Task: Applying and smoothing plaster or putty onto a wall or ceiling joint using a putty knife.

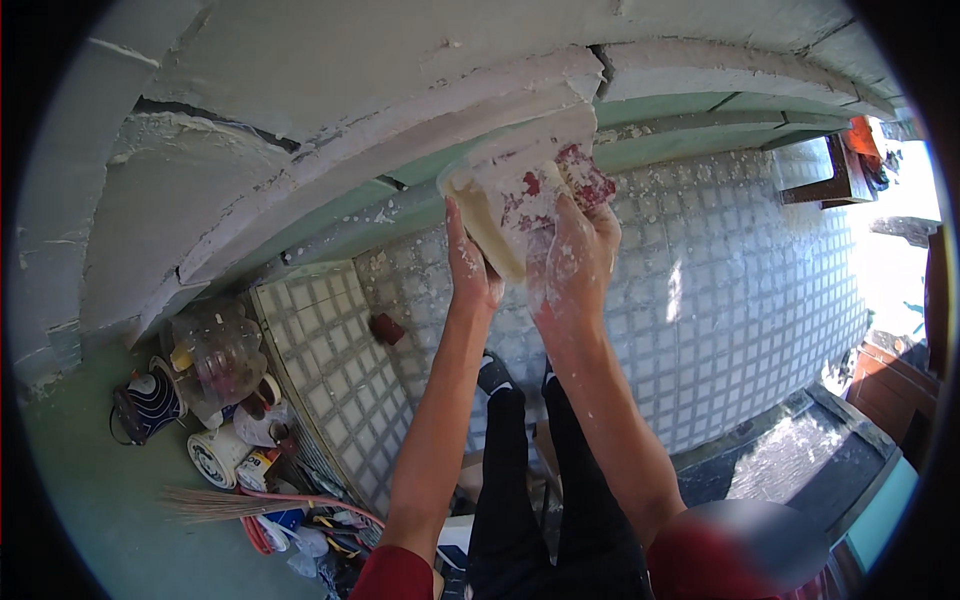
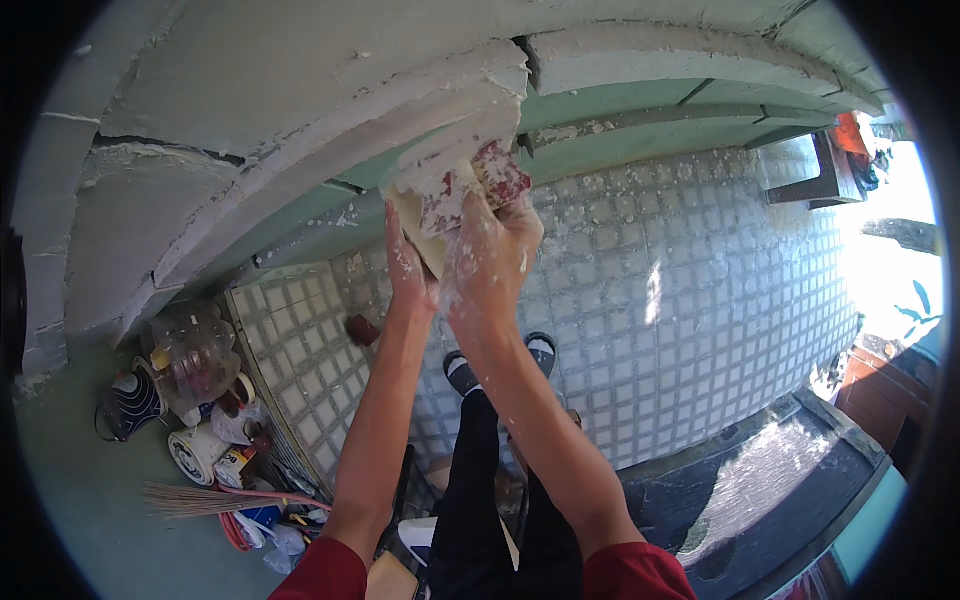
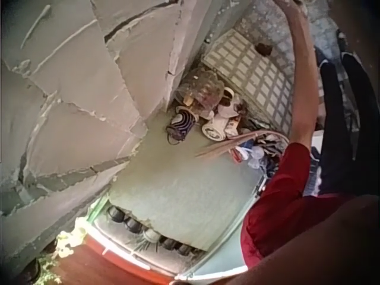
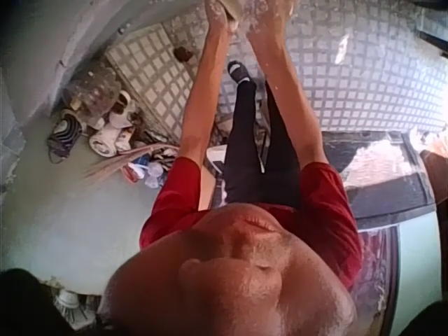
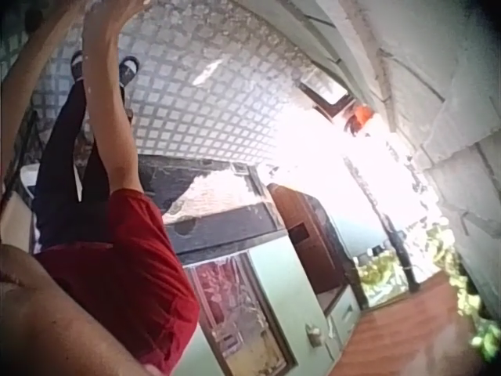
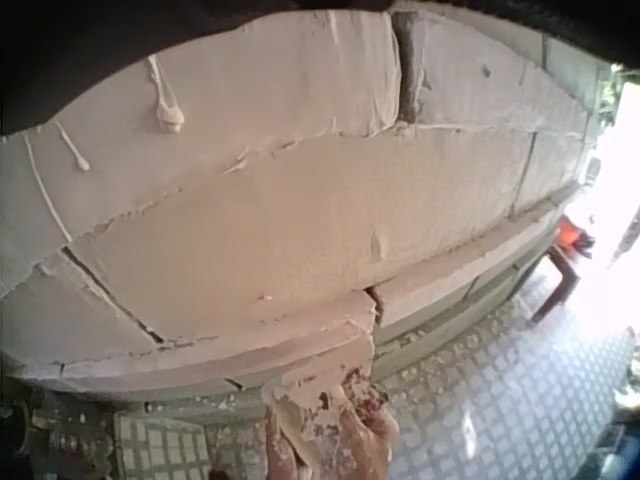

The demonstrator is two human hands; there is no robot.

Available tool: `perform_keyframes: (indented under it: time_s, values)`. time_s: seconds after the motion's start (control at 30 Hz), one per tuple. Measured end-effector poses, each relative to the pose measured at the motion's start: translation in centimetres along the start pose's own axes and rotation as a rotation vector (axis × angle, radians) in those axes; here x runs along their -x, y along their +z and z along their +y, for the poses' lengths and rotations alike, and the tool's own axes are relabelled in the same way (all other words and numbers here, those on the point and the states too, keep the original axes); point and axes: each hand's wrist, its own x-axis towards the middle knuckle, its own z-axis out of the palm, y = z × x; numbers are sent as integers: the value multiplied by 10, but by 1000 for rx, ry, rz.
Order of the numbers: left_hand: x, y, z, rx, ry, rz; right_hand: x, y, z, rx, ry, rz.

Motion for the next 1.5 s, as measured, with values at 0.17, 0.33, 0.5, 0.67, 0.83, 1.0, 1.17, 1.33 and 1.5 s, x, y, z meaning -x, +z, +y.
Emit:
perform_keyframes:
  time_s: [0.17,0.33,0.5,0.67,0.83,1.0,1.17,1.33,1.5]
  values:
    - [-7,1,-5,59,-45,-28,-26,2,14,86,-50,-81]
    - [2,24,-2,71,-35,-46,-17,-2,10,204,-70,-197]
    - [3,0,-4,-17,21,16,-4,-14,3,48,1,-65]
    - [16,-6,-6,22,-29,57,-29,1,7,24,22,-148]
    - [35,-18,-2,-23,-20,46,0,16,5,291,-177,-217]
    - [75,-14,7,-80,-14,156,-7,-23,-12,461,-162,-99]
    - [111,-33,12,-106,-34,252,-47,-30,9,828,-541,-110]
    - [148,-73,26,-55,-23,329,-12,18,66,926,-624,-43]
    - [173,-74,31,-56,14,362,0,-3,93,940,-952,-265]
